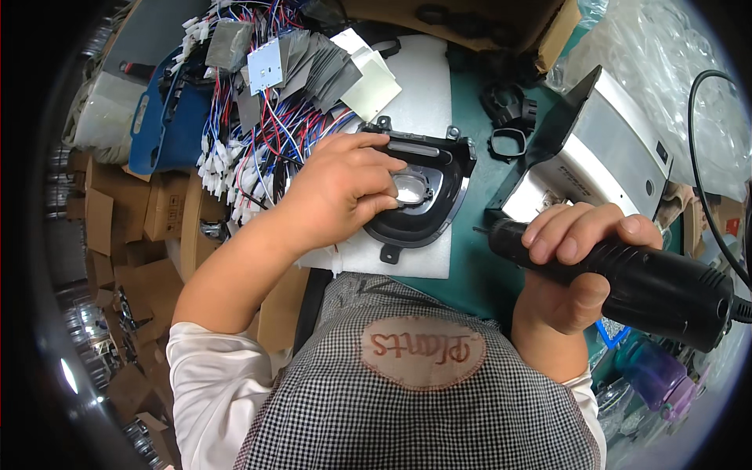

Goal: The person assembles an electronic module onto a plastic housing by securing it with screws using an electric screwdriver.

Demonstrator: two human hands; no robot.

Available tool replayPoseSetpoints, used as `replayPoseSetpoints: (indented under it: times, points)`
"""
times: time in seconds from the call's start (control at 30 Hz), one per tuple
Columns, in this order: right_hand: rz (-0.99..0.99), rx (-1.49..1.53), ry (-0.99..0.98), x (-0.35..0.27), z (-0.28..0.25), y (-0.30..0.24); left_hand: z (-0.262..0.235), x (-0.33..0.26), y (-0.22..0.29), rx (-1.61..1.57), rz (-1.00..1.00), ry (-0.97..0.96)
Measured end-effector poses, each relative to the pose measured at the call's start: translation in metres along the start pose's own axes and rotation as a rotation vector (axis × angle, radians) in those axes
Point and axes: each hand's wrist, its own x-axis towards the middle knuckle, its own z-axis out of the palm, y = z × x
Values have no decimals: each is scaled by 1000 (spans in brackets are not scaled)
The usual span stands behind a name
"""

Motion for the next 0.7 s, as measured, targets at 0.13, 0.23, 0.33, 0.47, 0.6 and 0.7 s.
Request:
replayPoseSetpoints:
  times: [0.13, 0.23, 0.33, 0.47, 0.6, 0.7]
  points:
    - [0, 22, 32, 0, 5, 1, 9, -9, 14, 70, -55, 74]
    - [-25, 67, 46, -1, 6, 4, 9, -9, 11, 74, -48, 99]
    - [-10, 108, 89, -3, 11, 1, 11, -11, 13, 103, -26, 98]
    - [-2, 165, 110, -6, 10, 2, -2, -14, 18, 122, -4, 74]
    - [-22, 156, 132, -7, 10, 2, -35, -10, 10, 173, 26, 209]
    - [-26, 130, 95, -6, 7, 3, -70, -5, -15, 378, -14, 342]
